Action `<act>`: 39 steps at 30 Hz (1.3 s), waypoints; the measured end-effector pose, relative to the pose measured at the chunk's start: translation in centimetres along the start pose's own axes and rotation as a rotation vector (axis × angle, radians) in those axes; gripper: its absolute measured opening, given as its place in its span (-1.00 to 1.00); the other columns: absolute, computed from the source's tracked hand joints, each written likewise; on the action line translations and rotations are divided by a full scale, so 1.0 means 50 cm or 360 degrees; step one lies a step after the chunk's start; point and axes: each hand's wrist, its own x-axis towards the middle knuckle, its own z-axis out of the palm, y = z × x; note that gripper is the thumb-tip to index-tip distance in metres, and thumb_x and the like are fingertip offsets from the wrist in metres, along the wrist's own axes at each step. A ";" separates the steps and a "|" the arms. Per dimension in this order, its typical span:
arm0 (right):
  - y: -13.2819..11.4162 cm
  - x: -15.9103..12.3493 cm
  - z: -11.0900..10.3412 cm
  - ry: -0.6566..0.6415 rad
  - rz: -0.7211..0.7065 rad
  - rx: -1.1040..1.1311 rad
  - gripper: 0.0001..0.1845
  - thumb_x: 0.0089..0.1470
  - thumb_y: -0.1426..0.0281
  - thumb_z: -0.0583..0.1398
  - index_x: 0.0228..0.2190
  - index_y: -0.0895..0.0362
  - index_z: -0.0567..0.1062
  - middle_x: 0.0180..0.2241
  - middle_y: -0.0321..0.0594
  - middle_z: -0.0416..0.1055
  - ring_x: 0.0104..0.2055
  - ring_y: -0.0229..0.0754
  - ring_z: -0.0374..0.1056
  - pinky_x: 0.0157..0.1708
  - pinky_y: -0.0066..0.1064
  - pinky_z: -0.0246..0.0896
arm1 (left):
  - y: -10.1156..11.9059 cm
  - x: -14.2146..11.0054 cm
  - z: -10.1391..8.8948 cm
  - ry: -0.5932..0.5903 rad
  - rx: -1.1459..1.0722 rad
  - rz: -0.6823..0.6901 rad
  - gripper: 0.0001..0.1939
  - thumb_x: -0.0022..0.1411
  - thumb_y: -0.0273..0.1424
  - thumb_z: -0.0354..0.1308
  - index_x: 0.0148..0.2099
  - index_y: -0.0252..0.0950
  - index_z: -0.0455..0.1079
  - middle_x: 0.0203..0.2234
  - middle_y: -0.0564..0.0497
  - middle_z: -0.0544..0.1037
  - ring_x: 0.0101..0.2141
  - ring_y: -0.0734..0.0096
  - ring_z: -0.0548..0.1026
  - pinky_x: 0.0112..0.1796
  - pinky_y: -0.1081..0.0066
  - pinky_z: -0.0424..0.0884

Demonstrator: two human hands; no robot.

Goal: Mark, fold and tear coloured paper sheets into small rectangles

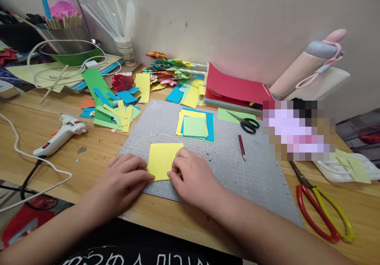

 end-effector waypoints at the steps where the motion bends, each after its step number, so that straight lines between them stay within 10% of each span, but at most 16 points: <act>1: 0.002 -0.001 0.000 0.0001 -0.0015 -0.0002 -0.85 0.08 0.50 0.16 -0.51 0.15 0.32 -0.35 -0.24 0.29 -0.31 -0.22 0.21 -0.31 -0.34 0.09 | 0.003 -0.006 0.002 0.0027 0.0056 0.0014 -0.81 0.30 -0.46 -0.02 -0.22 -0.15 0.42 -0.31 0.03 0.42 -0.25 0.30 0.32 -0.25 0.27 0.12; 15: -0.014 -0.061 0.014 0.0145 -0.0858 -0.0634 -0.67 0.25 0.36 0.05 -0.02 0.20 0.43 -0.29 -0.17 0.47 -0.31 -0.13 0.25 -0.35 -0.24 0.07 | 0.022 -0.032 0.018 0.0118 0.0160 -0.0018 -0.83 0.25 -0.49 -0.02 -0.21 -0.24 0.40 -0.33 -0.02 0.42 -0.24 0.24 0.32 -0.23 0.21 0.20; 21: -0.030 -0.076 0.025 0.0077 -0.1115 -0.0573 -0.60 0.25 0.46 0.02 0.08 0.29 0.34 0.10 -0.02 0.36 0.15 -0.05 0.21 0.12 -0.20 0.12 | 0.022 -0.026 0.015 0.0167 0.0073 -0.0059 -0.83 0.24 -0.48 -0.01 -0.26 -0.24 0.42 -0.34 -0.02 0.41 -0.27 0.28 0.30 -0.26 0.22 0.22; 39: -0.033 -0.081 0.042 0.0124 -0.0916 -0.0576 -0.68 0.23 0.52 -0.05 -0.15 0.26 0.47 0.14 -0.02 0.31 0.16 -0.07 0.23 0.11 -0.25 0.16 | 0.022 -0.024 0.015 0.0149 0.0062 -0.0073 -0.84 0.21 -0.50 -0.01 -0.30 -0.27 0.40 -0.35 -0.04 0.39 -0.27 0.27 0.30 -0.27 0.22 0.22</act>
